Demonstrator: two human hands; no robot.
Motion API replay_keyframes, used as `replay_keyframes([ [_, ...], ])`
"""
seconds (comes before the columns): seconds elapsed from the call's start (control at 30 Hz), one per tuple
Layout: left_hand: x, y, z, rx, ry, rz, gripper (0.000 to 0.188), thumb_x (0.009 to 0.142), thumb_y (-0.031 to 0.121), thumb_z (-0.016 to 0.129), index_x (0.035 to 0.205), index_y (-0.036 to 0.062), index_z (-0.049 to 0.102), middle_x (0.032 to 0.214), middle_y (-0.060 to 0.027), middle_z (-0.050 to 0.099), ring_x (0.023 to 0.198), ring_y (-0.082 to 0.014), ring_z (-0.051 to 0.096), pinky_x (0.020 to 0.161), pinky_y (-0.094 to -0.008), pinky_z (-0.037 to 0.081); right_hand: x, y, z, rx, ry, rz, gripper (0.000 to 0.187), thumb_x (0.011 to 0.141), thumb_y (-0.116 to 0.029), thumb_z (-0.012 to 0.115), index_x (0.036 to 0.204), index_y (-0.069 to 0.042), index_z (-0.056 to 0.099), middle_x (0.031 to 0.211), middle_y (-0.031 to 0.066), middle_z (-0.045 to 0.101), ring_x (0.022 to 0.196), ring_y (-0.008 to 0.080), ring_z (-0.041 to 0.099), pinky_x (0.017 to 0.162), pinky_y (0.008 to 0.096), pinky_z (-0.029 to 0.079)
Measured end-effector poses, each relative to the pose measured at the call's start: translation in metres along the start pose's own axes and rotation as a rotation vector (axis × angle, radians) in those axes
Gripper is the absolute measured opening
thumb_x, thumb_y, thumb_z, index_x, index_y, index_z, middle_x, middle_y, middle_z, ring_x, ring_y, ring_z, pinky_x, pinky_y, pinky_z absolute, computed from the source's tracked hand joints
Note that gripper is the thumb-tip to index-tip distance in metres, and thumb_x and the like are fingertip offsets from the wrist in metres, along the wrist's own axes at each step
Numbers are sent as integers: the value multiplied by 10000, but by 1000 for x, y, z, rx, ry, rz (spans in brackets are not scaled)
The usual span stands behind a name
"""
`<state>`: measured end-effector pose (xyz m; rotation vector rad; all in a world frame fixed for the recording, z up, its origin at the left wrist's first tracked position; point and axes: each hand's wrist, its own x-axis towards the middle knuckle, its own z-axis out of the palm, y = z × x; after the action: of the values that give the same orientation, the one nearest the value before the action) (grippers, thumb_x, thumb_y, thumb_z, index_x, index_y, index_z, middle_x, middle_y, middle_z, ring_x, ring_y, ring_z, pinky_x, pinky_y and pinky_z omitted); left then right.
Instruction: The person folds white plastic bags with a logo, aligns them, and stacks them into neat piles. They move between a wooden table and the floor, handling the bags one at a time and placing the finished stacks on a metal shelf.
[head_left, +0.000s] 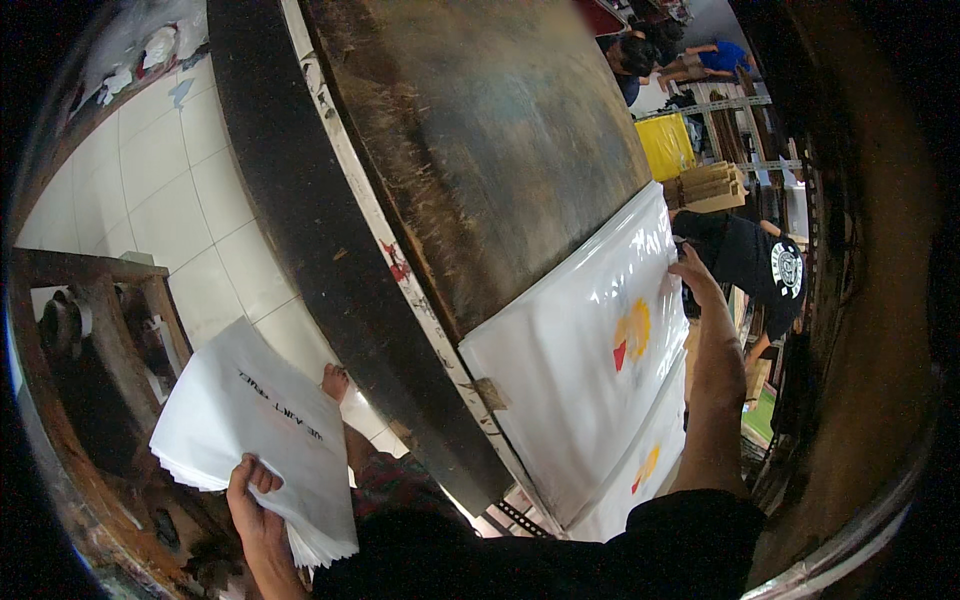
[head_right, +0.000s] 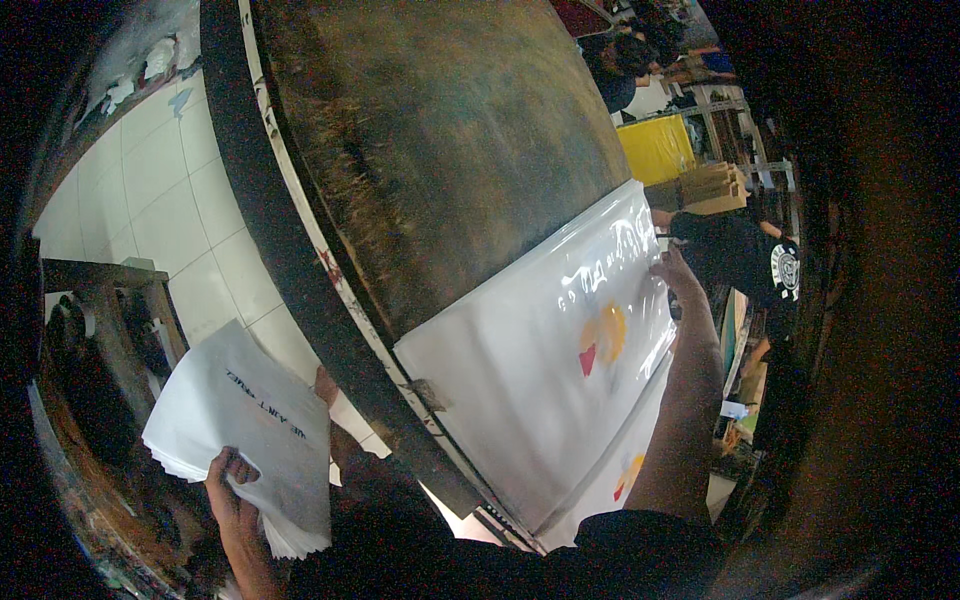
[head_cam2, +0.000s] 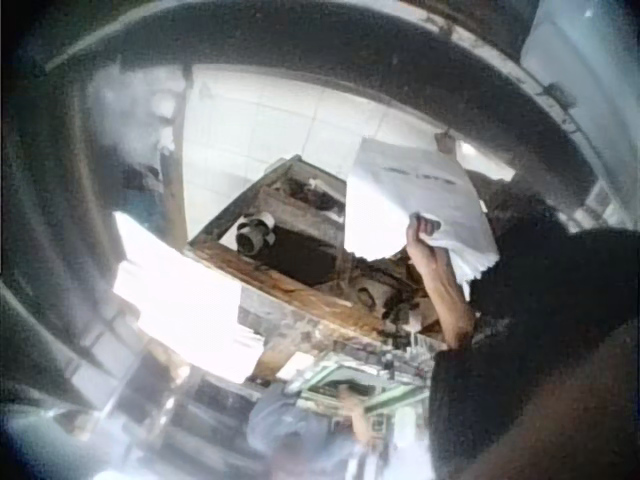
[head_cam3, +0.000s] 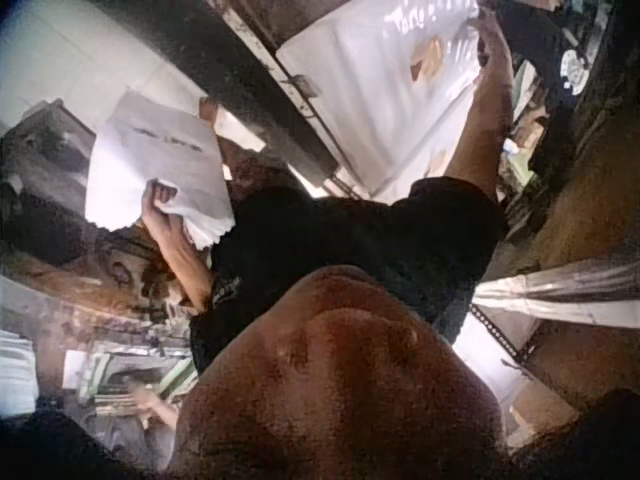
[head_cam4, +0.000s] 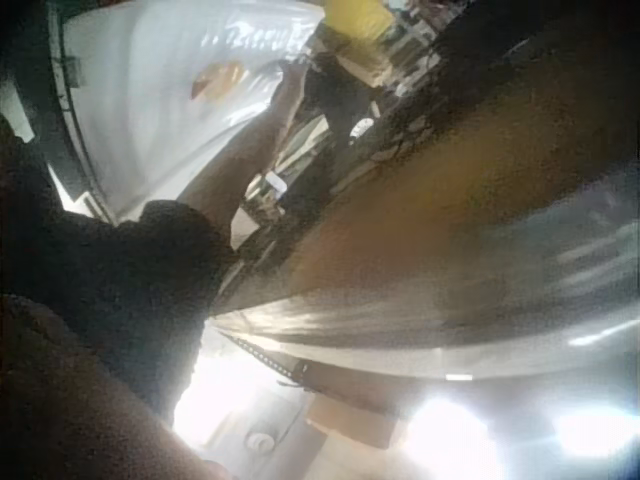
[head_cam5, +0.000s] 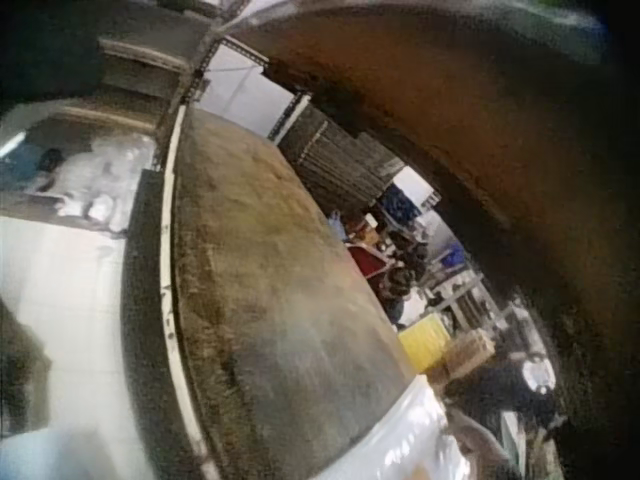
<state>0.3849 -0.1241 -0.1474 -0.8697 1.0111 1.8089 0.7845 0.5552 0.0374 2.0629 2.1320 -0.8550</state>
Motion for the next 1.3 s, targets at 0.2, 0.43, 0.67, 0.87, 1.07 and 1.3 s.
replay_keyframes([
  [0.2,1,-17,-4,8,37,-7,141,844,159,640,913,54,577,655,42,387,568,-96,364,577,-260,325,19,22,-26,46,-230,32,558,778,-144,725,1286,-25,526,1176,96,640,1040,230,622,936,368,470],
  [0.43,0,-18,-4,50,-12,22,143,859,164,635,929,56,573,647,36,405,569,-100,375,584,-265,331,-6,-7,-9,-54,-149,10,544,782,-156,770,1264,-27,556,1128,84,665,1003,215,636,918,378,487],
  [0.67,-5,-17,7,69,23,30,125,873,145,619,928,38,585,660,26,425,581,-103,384,603,-264,341,7,21,-22,-60,-152,-150,586,766,-186,790,1289,-47,565,1138,81,672,985,221,647,927,383,485],
  [0.87,-14,-19,17,95,30,40,133,867,134,622,936,23,594,661,21,424,580,-108,370,608,-262,338,-14,-14,-32,130,-344,14,492,768,-87,724,1238,-33,592,1092,88,679,914,235,674,897,394,514],
  [1.07,-13,-20,16,105,0,19,152,865,161,633,943,38,588,667,26,439,584,-98,405,602,-258,352,-20,-4,-34,286,-290,13,436,770,-61,690,1193,-5,601,1023,92,677,862,217,669,815,382,546],
  [1.3,-11,-17,9,46,-7,-17,127,860,125,617,928,22,588,669,7,455,566,-104,392,597,-260,342,-42,-47,-19,167,-298,78,220,785,-104,641,988,-20,641,839,48,649,744,185,640,710,359,545],
])
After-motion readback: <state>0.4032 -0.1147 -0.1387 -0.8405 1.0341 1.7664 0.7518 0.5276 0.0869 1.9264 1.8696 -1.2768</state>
